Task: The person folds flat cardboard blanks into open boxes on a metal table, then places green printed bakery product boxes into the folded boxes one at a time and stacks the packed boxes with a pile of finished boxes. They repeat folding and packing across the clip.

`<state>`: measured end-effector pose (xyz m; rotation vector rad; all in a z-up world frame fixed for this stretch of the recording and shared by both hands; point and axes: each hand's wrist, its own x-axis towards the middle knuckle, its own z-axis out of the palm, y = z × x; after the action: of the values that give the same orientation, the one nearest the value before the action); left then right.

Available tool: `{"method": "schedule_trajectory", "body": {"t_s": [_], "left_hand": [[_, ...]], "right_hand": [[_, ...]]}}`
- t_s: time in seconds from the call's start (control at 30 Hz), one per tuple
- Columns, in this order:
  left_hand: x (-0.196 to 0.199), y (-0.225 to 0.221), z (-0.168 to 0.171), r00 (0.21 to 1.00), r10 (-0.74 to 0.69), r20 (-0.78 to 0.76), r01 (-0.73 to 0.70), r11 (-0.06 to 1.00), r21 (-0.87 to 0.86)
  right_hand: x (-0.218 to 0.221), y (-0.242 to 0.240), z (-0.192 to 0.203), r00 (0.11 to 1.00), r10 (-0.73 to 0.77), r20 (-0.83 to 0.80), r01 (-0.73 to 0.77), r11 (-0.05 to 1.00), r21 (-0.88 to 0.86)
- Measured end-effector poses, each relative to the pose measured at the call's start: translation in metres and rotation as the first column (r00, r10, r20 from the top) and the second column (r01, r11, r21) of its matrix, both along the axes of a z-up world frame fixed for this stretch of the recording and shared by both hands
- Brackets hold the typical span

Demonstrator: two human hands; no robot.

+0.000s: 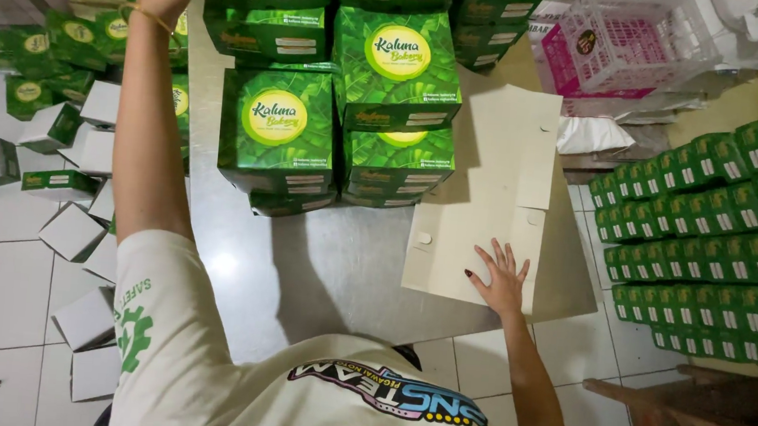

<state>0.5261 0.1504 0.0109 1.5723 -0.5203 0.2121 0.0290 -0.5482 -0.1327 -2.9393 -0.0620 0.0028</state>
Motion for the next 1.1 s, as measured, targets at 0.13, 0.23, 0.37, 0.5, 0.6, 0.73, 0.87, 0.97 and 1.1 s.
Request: {"method": "schedule_trajectory", "body": {"t_s": [0.13,0.23,0.37,0.5,0.6,0.73,0.87,0.97,1.1], "left_hand": [[-0.083,-0.012,0.031,0.997,0.057,0.059,-0.057,0.998,-0.008],[-0.176,-0.036,0.036,0.961,0.256,-0.108,-0.231,0.952,0.199],[-0.305,-0.082,0.019,0.884,0.423,0.197,-0.446,0.642,0.624],[-0.363,-0.106,0.011,0.878,0.407,0.253,-0.469,0.616,0.633],[-0.356,-0.1,-0.032,0.874,0.45,0.184,-0.48,0.738,0.474],[-0.379,-0.093,-0.003,0.874,0.439,0.207,-0.484,0.755,0.443],[-0.41,-0.071,0.064,0.896,0.37,0.245,-0.443,0.768,0.462],[-0.423,-0.054,0.121,0.898,0.329,0.291,-0.431,0.785,0.445],[-0.417,-0.022,0.178,0.872,0.346,0.346,-0.474,0.773,0.421]], "right_hand": [[0.001,0.001,0.004,1.0,-0.013,-0.007,0.013,1.0,-0.004],[-0.003,-0.001,0.002,1.0,-0.012,0.011,0.012,1.0,0.019],[-0.001,-0.001,-0.003,1.0,-0.023,0.015,0.023,1.0,0.01],[-0.001,-0.003,-0.003,1.0,-0.001,0.022,0.001,1.0,-0.006],[0.002,-0.005,-0.008,1.0,0.01,0.019,-0.009,1.0,-0.022],[-0.006,-0.007,-0.014,1.0,0.01,0.026,-0.008,0.997,-0.073],[-0.001,-0.007,-0.019,0.997,0.024,0.075,-0.021,0.998,-0.051],[0.002,-0.008,-0.017,0.998,0.024,0.064,-0.019,0.997,-0.08],[-0.002,-0.003,-0.014,0.995,0.021,0.095,-0.015,0.998,-0.066]]}}
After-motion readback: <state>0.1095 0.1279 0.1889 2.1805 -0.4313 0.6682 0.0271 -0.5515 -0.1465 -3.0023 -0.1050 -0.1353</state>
